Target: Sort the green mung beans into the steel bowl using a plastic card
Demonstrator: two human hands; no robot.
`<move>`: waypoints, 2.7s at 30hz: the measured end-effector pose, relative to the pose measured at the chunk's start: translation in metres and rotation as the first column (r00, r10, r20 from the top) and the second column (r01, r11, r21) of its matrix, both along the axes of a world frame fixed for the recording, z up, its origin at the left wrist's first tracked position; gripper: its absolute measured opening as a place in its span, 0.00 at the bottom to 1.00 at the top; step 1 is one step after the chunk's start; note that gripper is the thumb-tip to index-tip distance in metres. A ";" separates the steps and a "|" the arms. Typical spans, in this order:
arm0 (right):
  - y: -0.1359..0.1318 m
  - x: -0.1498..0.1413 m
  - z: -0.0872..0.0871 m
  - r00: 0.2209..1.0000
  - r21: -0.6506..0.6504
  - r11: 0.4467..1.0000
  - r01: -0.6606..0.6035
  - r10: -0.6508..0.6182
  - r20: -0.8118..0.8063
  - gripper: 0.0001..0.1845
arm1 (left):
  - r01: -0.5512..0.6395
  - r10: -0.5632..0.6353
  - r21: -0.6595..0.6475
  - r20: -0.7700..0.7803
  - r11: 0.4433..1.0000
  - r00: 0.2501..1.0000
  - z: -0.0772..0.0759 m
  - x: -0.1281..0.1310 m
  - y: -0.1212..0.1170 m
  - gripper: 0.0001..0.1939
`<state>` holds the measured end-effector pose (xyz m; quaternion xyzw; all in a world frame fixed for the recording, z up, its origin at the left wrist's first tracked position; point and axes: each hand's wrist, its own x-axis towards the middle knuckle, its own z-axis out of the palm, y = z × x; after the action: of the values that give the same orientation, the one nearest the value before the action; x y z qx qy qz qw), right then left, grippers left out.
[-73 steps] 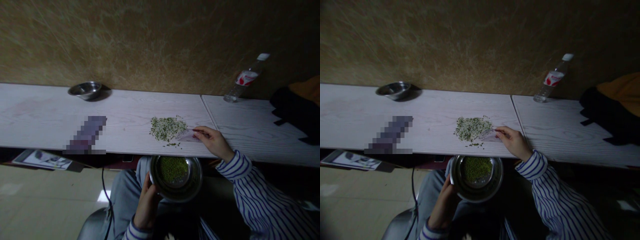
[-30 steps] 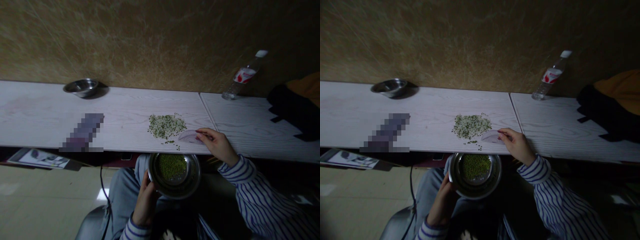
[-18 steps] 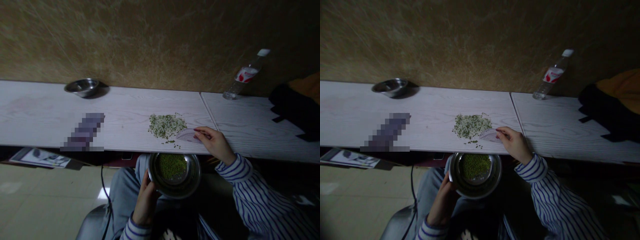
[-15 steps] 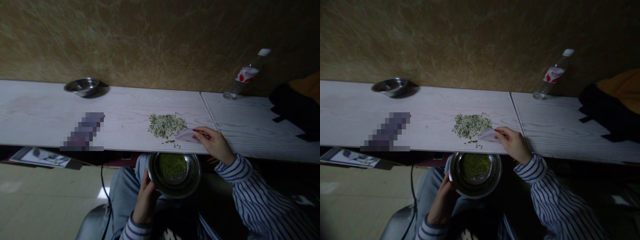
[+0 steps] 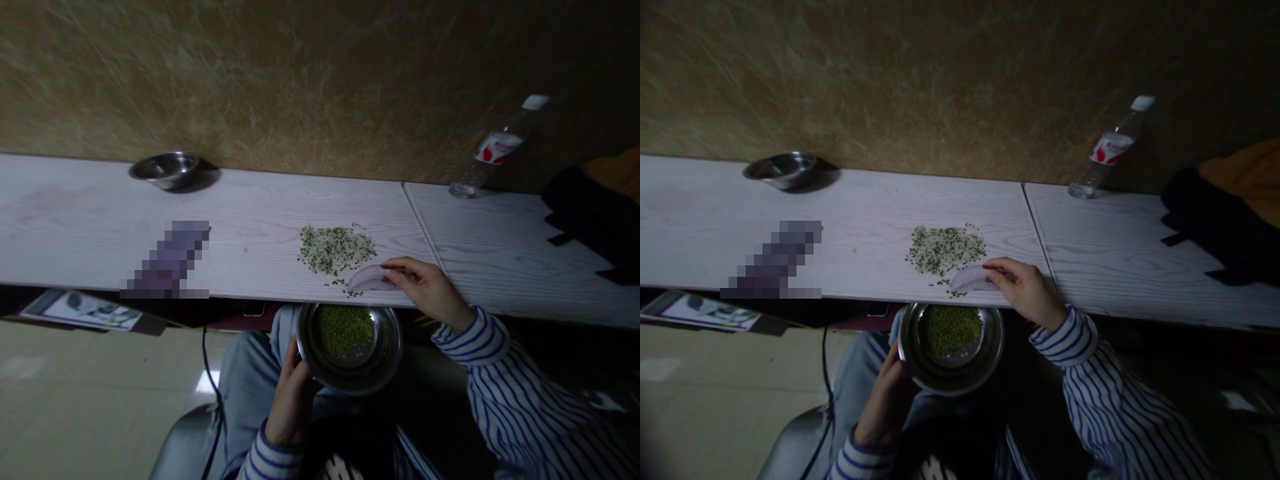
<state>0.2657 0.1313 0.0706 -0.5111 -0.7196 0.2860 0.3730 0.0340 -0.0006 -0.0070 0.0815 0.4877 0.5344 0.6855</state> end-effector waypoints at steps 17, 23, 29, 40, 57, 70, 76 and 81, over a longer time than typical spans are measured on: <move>0.002 -0.004 -0.002 1.000 0.018 1.000 -0.009 0.008 0.024 0.12 | -0.016 0.016 0.020 0.011 1.000 1.000 -0.006 -0.001 -0.002 0.38; 0.007 -0.003 -0.007 0.999 -0.007 0.999 0.033 -0.034 -0.041 0.12 | -0.036 0.036 0.015 -0.004 0.999 0.999 -0.003 -0.002 -0.002 0.38; 0.011 -0.002 -0.010 0.990 -0.022 0.997 0.070 -0.072 -0.122 0.13 | -0.044 0.043 0.040 0.015 0.998 0.999 0.002 -0.002 -0.002 0.36; 0.004 -0.012 -0.001 0.996 -0.023 1.000 0.011 -0.013 -0.089 0.12 | -0.046 0.045 0.050 0.024 0.998 0.999 0.001 -0.001 -0.002 0.37; 0.011 -0.013 -0.007 0.994 -0.018 0.999 0.038 -0.040 -0.105 0.13 | -0.040 0.039 0.040 0.027 0.998 0.999 0.002 -0.003 0.000 0.36; 0.009 -0.018 -0.005 0.998 -0.017 1.000 -0.015 0.014 -0.059 0.12 | -0.050 0.049 0.038 0.031 0.998 0.998 0.002 -0.003 -0.001 0.37; 0.014 -0.016 -0.008 0.995 -0.008 1.000 0.029 -0.029 -0.098 0.12 | -0.058 0.056 0.059 0.044 0.997 0.998 0.002 -0.004 -0.001 0.37; 0.014 -0.019 -0.007 0.992 -0.011 1.000 0.003 -0.004 -0.126 0.13 | -0.050 0.048 0.057 0.036 0.997 0.998 0.003 -0.004 -0.001 0.39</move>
<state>0.2463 0.1455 0.0636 -0.4954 -0.6921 0.3209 0.4154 0.0304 -0.0015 -0.0038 0.0800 0.4619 0.5663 0.6779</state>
